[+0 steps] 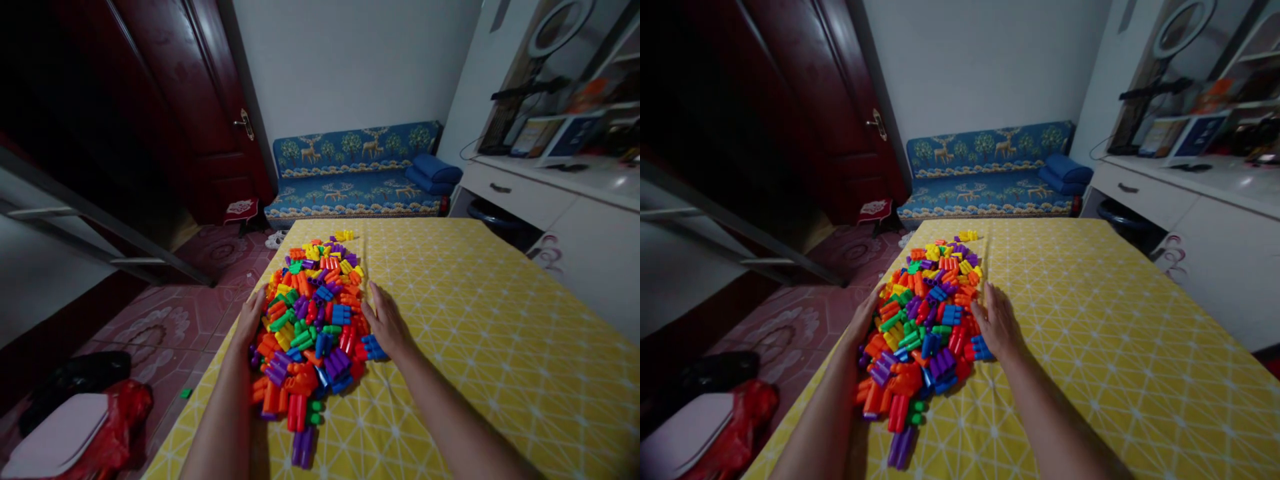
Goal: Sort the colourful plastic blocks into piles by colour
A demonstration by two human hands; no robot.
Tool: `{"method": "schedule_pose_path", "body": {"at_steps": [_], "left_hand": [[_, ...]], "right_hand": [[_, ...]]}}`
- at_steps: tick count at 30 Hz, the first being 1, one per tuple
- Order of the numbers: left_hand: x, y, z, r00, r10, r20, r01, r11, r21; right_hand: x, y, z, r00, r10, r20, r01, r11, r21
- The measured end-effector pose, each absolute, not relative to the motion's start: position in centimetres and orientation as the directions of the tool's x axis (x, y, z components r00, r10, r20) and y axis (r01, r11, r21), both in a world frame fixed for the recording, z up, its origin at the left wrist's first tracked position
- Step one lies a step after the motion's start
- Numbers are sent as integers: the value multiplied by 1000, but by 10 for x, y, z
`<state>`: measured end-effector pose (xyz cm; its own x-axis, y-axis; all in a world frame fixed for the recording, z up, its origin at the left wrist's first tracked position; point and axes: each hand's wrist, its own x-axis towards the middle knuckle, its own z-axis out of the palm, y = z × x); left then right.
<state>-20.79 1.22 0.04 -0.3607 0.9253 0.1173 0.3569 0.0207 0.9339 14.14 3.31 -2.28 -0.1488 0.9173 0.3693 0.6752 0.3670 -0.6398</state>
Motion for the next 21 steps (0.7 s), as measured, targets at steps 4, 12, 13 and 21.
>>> {"method": "schedule_pose_path", "body": {"at_steps": [4,12,13,21], "left_hand": [[-188,15,7,-283,956,76,310,16,951],[-147,28,8,-264,949,173,451,-37,892],[-141,30,8,-261,949,176,473,-34,880],[-91,32,18,-234,951,199,656,3,755]], "right_hand": [[129,29,-18,-218,910,352,638,405,-655],[132,26,-7,-229,913,338,611,405,-680],[133,26,-6,-213,917,337,603,395,-693],[138,28,3,-129,934,334,460,354,-814]]}}
